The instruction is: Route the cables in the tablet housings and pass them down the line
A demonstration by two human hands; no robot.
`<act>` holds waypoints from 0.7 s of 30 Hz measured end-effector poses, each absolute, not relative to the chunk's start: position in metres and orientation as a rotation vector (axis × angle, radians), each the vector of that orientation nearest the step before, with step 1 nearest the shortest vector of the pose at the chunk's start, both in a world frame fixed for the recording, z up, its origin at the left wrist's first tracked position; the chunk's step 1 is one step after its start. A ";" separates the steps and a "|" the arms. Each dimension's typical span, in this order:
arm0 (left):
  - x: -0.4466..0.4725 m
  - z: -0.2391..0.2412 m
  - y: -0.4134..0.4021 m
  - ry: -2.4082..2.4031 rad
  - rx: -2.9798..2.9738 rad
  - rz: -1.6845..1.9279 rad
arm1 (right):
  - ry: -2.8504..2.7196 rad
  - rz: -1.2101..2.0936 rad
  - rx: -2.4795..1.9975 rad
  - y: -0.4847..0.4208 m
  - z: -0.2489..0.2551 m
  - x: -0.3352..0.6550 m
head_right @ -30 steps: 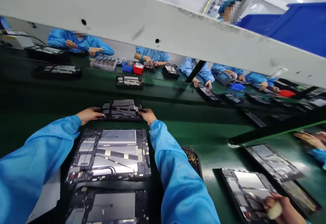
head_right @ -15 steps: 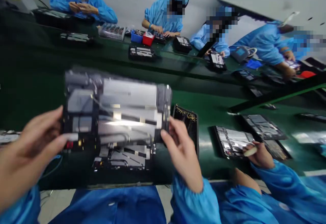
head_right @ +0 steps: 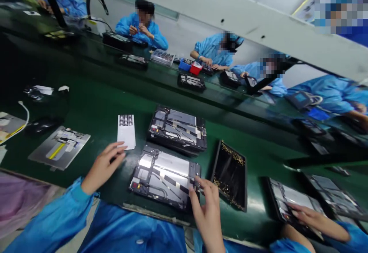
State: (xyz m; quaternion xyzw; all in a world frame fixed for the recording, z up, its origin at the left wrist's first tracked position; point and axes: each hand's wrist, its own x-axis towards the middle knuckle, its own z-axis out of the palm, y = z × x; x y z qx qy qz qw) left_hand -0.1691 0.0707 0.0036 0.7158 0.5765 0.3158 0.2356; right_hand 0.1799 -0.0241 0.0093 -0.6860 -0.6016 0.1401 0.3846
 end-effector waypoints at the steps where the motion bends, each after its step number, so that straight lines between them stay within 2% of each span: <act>1: -0.176 0.005 0.091 1.635 2.034 0.861 | -1.630 0.392 -1.668 -0.011 0.021 0.167; 6: -0.199 -0.003 0.201 1.652 2.133 0.737 | -2.058 0.692 -1.194 0.062 0.059 0.078; 9: -0.204 -0.014 0.223 1.583 2.175 0.602 | -2.195 0.733 -1.023 0.097 0.060 0.035; 17: -0.217 -0.026 0.132 1.465 2.231 0.491 | -2.418 0.752 -0.986 0.140 0.030 0.000; 21: -0.228 -0.026 0.120 1.454 2.232 0.485 | -2.627 0.678 -0.945 0.151 0.017 -0.026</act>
